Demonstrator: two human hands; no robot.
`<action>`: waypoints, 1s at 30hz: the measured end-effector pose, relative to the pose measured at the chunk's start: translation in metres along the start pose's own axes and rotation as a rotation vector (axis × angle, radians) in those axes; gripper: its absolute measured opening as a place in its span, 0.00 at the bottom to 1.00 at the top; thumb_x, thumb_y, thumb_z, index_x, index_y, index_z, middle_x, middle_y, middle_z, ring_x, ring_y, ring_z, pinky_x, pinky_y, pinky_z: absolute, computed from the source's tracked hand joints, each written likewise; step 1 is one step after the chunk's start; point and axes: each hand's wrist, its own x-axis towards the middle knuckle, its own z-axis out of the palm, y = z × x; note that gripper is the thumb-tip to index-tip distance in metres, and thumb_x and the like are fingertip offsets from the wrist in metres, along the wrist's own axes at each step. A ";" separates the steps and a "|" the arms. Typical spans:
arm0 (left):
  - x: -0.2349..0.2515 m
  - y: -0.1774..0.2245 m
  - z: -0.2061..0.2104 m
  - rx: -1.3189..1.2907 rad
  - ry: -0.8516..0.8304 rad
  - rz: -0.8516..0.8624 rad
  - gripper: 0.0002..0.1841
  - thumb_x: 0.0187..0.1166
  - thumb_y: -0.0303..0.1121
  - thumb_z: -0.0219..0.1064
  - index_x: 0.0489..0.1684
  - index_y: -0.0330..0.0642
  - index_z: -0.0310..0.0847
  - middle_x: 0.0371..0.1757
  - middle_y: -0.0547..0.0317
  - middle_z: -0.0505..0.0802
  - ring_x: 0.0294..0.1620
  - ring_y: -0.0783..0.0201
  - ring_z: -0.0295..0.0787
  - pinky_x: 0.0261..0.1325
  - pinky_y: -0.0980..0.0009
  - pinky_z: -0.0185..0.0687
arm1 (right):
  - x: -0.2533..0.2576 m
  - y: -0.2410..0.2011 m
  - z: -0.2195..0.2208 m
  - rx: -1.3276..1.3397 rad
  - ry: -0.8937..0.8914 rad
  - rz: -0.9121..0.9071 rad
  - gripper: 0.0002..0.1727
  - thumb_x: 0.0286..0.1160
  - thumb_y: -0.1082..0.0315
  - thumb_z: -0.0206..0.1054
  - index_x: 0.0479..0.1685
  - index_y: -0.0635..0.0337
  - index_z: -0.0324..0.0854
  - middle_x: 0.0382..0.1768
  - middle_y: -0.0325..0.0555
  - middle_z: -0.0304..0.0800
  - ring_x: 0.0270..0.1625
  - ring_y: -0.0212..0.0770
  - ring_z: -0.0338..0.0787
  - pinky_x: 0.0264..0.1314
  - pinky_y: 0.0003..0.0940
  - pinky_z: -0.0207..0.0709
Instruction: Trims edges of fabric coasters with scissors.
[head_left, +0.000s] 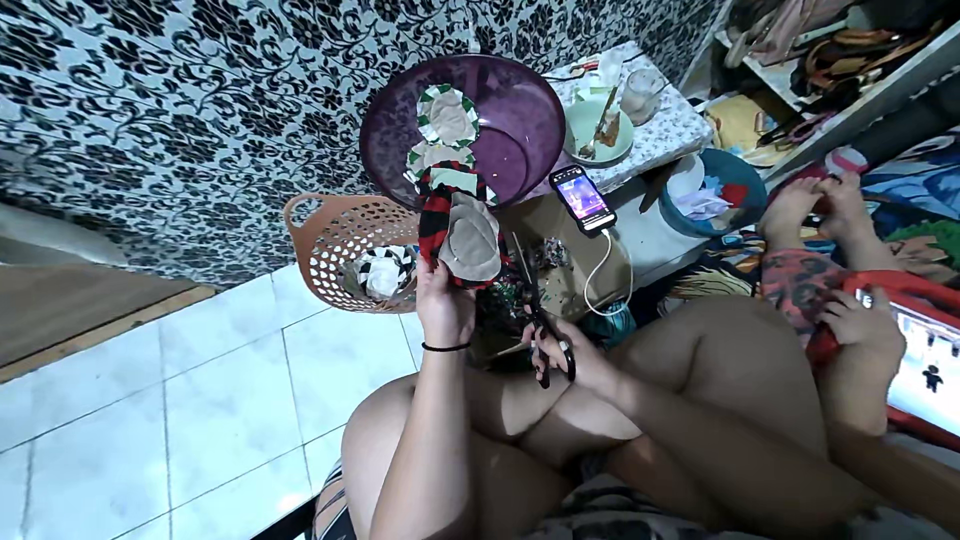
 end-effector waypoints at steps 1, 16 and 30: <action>0.000 -0.002 0.001 -0.002 -0.006 0.001 0.20 0.95 0.34 0.33 0.79 0.58 0.61 0.65 0.64 0.86 0.62 0.65 0.87 0.61 0.60 0.87 | 0.000 0.002 0.002 -0.013 -0.039 -0.052 0.32 0.86 0.64 0.57 0.85 0.70 0.55 0.48 0.42 0.81 0.29 0.29 0.82 0.34 0.26 0.84; -0.002 -0.009 0.000 -0.163 -0.064 -0.013 0.21 0.95 0.32 0.34 0.80 0.61 0.60 0.69 0.62 0.84 0.69 0.61 0.83 0.70 0.56 0.83 | -0.002 0.003 0.002 -0.274 0.004 -0.080 0.27 0.85 0.60 0.62 0.73 0.71 0.65 0.43 0.44 0.79 0.33 0.30 0.83 0.39 0.27 0.83; 0.000 -0.004 0.000 -0.253 -0.010 -0.051 0.19 0.96 0.36 0.34 0.76 0.59 0.65 0.66 0.64 0.87 0.68 0.64 0.85 0.69 0.60 0.83 | -0.009 0.001 0.010 -0.533 -0.180 -0.128 0.42 0.81 0.53 0.69 0.86 0.71 0.57 0.63 0.57 0.81 0.53 0.37 0.83 0.61 0.30 0.77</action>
